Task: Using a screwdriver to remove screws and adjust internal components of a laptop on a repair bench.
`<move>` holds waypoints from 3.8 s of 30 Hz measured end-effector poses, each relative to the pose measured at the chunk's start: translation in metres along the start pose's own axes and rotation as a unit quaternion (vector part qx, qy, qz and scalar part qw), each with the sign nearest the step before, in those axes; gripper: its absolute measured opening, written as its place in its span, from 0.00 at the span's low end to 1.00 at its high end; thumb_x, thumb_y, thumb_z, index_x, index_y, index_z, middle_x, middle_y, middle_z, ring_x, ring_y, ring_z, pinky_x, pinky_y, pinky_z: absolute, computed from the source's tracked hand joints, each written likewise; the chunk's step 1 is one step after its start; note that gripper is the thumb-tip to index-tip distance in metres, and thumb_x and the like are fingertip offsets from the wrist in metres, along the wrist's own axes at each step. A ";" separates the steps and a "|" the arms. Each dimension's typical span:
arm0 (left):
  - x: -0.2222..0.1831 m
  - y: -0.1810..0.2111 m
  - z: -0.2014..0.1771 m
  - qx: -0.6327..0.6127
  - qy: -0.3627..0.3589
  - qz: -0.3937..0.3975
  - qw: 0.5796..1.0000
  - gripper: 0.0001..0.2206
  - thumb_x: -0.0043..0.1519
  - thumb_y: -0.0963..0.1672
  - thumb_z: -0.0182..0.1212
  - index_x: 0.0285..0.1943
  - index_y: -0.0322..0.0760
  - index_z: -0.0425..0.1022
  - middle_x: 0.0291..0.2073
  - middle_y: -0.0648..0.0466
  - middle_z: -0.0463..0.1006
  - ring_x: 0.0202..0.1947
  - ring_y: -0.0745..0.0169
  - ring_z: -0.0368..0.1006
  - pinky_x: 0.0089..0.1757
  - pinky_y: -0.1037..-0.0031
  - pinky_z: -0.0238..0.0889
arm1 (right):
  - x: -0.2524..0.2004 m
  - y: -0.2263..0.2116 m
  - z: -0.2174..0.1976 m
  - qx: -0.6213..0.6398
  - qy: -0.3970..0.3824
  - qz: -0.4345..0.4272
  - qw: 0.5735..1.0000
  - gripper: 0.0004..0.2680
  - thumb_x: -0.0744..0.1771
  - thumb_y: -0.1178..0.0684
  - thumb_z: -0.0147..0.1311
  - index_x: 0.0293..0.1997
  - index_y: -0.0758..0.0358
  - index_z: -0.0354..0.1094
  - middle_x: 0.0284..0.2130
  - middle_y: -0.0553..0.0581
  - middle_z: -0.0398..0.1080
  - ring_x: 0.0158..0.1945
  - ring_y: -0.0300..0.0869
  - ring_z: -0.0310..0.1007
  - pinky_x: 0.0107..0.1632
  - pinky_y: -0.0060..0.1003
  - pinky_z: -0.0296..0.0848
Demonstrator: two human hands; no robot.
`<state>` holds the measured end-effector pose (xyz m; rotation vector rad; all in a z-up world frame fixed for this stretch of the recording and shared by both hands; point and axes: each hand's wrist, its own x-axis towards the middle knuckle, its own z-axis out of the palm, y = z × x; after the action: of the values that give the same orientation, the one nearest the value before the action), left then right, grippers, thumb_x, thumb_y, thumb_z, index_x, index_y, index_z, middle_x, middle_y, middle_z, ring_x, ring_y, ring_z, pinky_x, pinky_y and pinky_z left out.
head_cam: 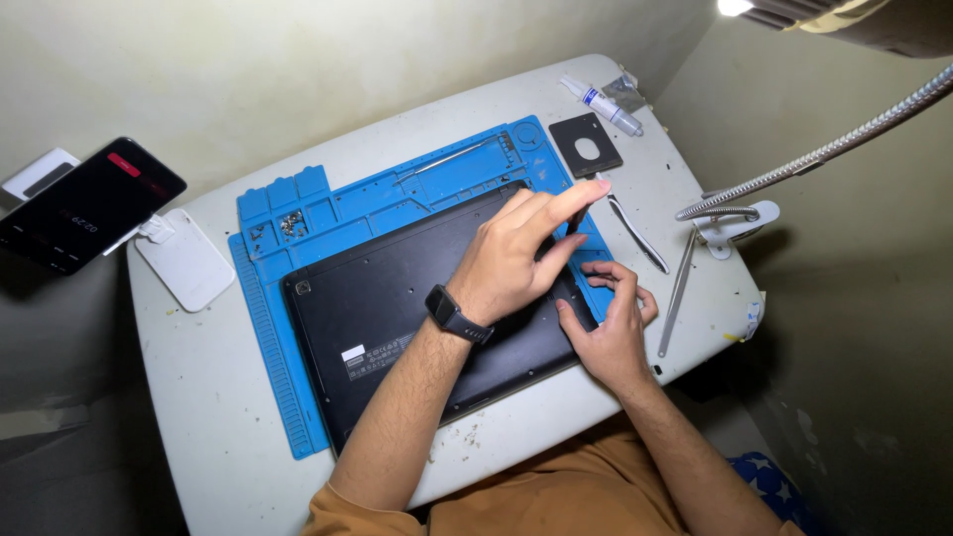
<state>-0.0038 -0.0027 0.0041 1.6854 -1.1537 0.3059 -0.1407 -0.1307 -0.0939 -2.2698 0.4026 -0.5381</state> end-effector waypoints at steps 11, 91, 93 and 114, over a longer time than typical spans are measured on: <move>-0.007 -0.012 0.007 0.005 0.011 -0.001 1.000 0.25 0.65 0.42 0.65 0.72 0.52 0.67 0.38 0.57 0.81 0.39 0.57 0.77 0.42 0.66 0.75 | 0.000 -0.002 -0.001 0.002 -0.003 -0.005 1.000 0.21 0.64 0.52 0.64 0.58 0.60 0.54 0.53 0.57 0.70 0.53 0.47 0.72 0.62 0.53 0.40; -0.047 -0.003 -0.067 -0.187 0.271 -0.276 0.903 0.39 0.65 0.34 0.62 0.79 0.41 0.39 0.37 0.42 0.76 0.34 0.56 0.80 0.38 0.65 0.85 | -0.008 -0.012 -0.004 -0.021 0.040 -0.031 0.998 0.16 0.65 0.51 0.64 0.56 0.55 0.62 0.47 0.46 0.72 0.53 0.43 0.70 0.63 0.51 0.42; -0.067 -0.006 -0.073 -0.199 0.313 -0.305 0.877 0.40 0.64 0.35 0.63 0.79 0.46 0.39 0.36 0.42 0.75 0.33 0.56 0.80 0.37 0.64 0.85 | -0.014 -0.022 -0.002 -0.038 0.042 -0.084 0.995 0.15 0.65 0.48 0.65 0.54 0.52 0.66 0.43 0.43 0.74 0.53 0.41 0.69 0.66 0.54 0.38; -0.101 -0.005 -0.083 -0.194 0.421 -0.297 0.835 0.41 0.64 0.38 0.64 0.80 0.53 0.38 0.39 0.45 0.74 0.37 0.58 0.80 0.40 0.64 0.83 | 0.028 -0.071 0.055 0.165 -0.061 -0.076 0.981 0.03 0.65 0.52 0.66 0.39 0.50 0.77 0.30 0.45 0.78 0.39 0.43 0.75 0.52 0.39 0.63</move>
<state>-0.0254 0.1219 -0.0297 1.2296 -0.0026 0.3343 -0.0811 -0.0627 -0.0692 -2.0068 0.0696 -0.4990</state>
